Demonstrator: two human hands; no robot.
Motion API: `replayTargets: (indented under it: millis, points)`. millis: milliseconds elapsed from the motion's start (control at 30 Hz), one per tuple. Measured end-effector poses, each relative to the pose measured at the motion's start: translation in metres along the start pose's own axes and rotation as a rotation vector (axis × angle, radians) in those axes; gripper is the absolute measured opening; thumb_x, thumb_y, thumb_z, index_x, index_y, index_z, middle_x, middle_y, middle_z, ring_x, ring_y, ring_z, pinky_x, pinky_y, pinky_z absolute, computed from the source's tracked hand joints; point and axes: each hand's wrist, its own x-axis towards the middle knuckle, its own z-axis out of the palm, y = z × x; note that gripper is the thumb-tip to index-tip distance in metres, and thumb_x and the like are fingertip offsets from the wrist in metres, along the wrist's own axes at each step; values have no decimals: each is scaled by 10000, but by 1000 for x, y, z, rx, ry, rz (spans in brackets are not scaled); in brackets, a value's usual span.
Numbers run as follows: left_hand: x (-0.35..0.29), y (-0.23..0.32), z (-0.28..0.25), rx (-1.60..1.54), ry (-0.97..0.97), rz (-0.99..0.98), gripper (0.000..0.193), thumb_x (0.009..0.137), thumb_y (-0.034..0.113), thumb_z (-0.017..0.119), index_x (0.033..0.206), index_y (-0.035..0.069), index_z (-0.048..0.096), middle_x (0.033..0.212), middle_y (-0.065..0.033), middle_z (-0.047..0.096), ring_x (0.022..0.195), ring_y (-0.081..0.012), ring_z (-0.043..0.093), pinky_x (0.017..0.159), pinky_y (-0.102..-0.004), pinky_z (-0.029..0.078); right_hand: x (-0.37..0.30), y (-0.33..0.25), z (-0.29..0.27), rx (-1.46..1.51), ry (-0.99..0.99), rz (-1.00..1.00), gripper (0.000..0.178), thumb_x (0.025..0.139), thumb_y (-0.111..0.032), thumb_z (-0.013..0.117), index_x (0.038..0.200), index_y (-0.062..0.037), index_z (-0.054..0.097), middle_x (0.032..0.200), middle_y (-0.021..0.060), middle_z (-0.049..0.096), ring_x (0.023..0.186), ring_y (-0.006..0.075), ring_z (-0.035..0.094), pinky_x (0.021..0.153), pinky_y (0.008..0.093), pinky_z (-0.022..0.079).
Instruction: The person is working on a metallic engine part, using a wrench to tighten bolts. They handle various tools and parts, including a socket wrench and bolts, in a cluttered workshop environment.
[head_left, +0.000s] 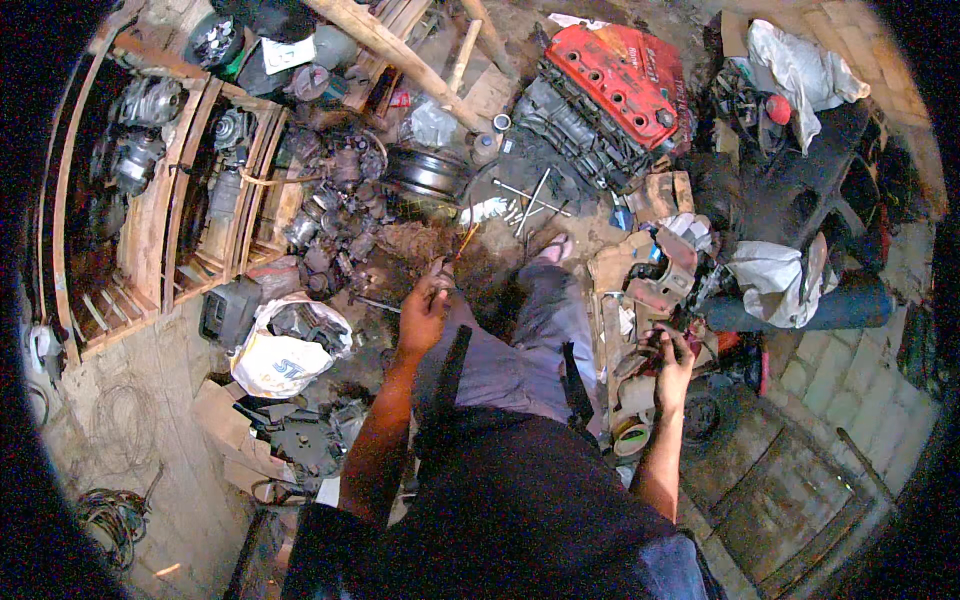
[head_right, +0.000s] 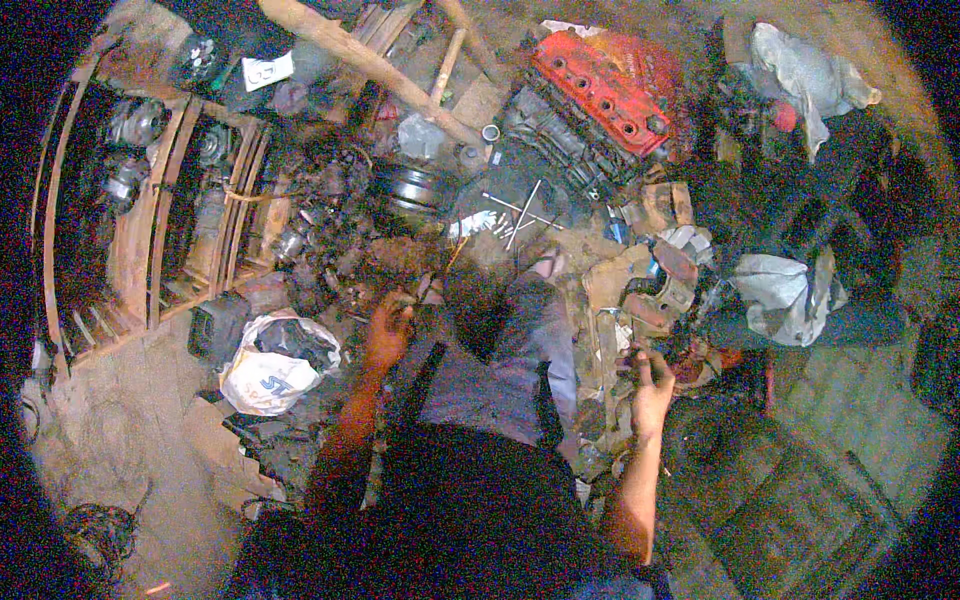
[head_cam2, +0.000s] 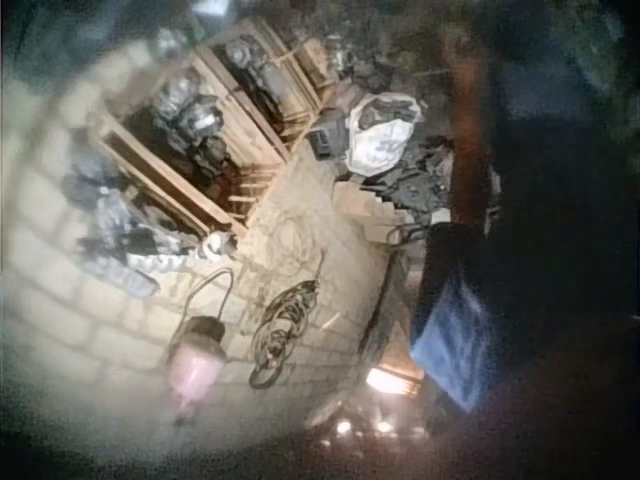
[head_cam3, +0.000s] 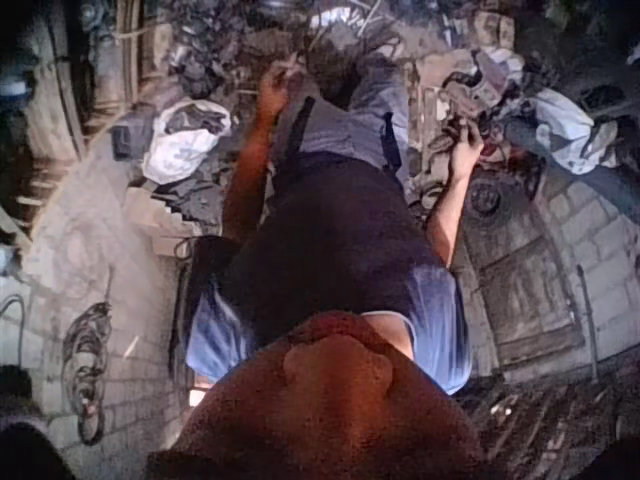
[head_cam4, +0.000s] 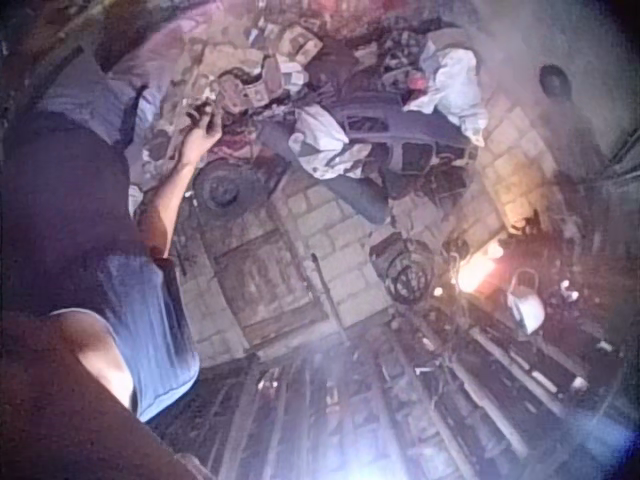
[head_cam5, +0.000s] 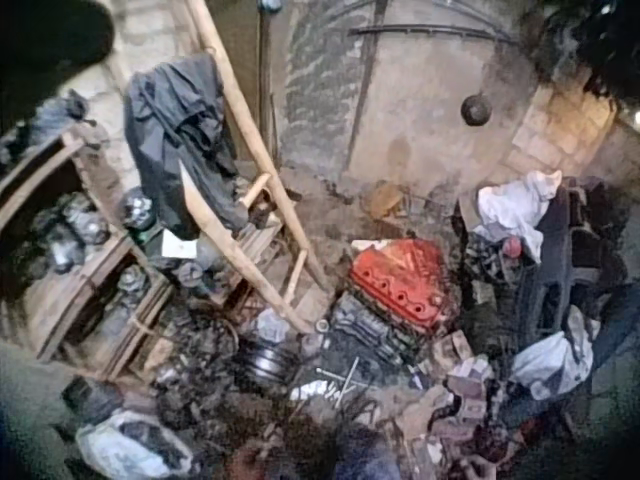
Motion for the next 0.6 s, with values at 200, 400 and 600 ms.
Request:
replayTargets:
  millis: [200,400,600]
  points:
    - [17,-20,52,249,154,-135,173,973,190,582,1078,54,588,943,-90,638,885,-178,590,783,-318,471,156,74,-4,-109,-140,-1,325,929,-257,653,1126,0,637,1058,92,676,940,192,621,849,311,485]
    - [14,-80,191,111,240,-403,282,943,297,630,1106,68,608,994,-105,664,906,-215,619,773,-347,487,286,210,39,-331,-405,155,233,953,-154,593,1113,5,652,1010,94,693,904,176,633,837,304,492]
    - [69,-162,339,86,-64,-780,332,906,345,669,1077,61,635,959,-103,693,849,-266,650,795,-368,499,326,309,117,-447,-604,183,261,915,-135,601,1135,-2,649,1060,121,692,988,241,630,887,347,482]
